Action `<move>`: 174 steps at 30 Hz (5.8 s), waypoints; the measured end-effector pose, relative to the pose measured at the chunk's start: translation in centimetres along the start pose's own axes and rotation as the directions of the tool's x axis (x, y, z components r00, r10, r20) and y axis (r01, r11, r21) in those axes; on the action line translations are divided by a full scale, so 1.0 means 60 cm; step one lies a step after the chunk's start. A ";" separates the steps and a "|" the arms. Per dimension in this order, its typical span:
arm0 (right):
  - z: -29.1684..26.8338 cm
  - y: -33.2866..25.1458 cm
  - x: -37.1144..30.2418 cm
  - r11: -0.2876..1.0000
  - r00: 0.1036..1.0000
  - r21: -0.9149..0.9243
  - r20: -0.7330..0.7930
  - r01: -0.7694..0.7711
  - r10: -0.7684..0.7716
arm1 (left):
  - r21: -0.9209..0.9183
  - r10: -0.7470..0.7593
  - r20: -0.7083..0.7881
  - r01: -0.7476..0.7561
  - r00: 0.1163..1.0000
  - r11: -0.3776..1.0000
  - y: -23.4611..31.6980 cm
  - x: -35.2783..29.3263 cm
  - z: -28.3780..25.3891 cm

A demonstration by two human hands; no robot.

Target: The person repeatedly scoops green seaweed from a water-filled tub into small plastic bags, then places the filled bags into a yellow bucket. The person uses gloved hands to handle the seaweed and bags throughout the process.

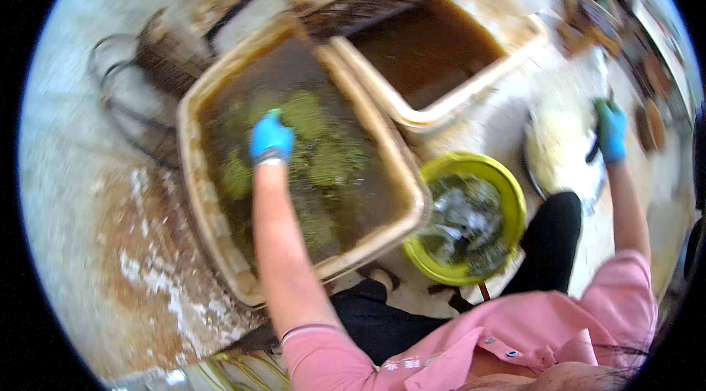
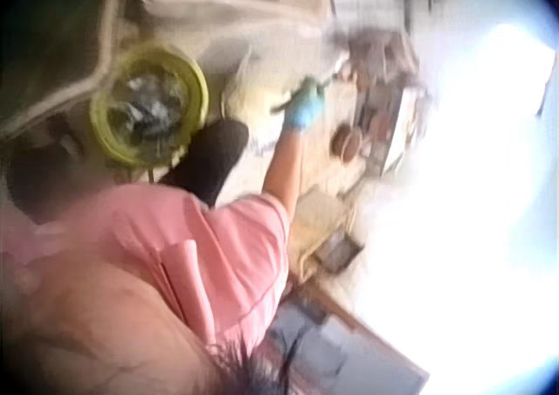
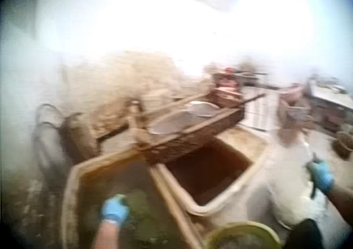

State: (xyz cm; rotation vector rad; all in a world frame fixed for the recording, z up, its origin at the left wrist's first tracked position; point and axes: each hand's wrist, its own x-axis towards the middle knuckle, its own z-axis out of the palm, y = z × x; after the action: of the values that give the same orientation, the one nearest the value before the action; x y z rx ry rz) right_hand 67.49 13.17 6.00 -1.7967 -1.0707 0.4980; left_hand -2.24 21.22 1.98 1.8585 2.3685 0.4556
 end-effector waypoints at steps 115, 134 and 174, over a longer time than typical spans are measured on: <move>0.127 -0.310 -0.399 0.789 0.363 0.480 0.707 0.383 -0.606 | -0.787 0.728 0.214 0.557 0.651 -0.266 0.259 -0.433 0.009; 0.124 -0.060 -0.579 0.776 0.301 -0.167 0.856 -0.608 0.420 | -0.923 -0.007 0.114 0.103 0.993 -0.371 0.117 -0.434 -0.062; 0.261 -0.311 -0.336 0.135 0.236 -0.213 0.954 0.968 -0.187 | -0.958 -0.027 0.120 0.108 0.992 -0.265 0.099 -0.463 -0.104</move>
State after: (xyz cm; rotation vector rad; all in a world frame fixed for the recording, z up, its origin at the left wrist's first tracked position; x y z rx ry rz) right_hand 37.13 7.48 12.76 -1.3825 -3.1201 0.0272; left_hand 8.73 -5.32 6.65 0.6917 0.9143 1.6362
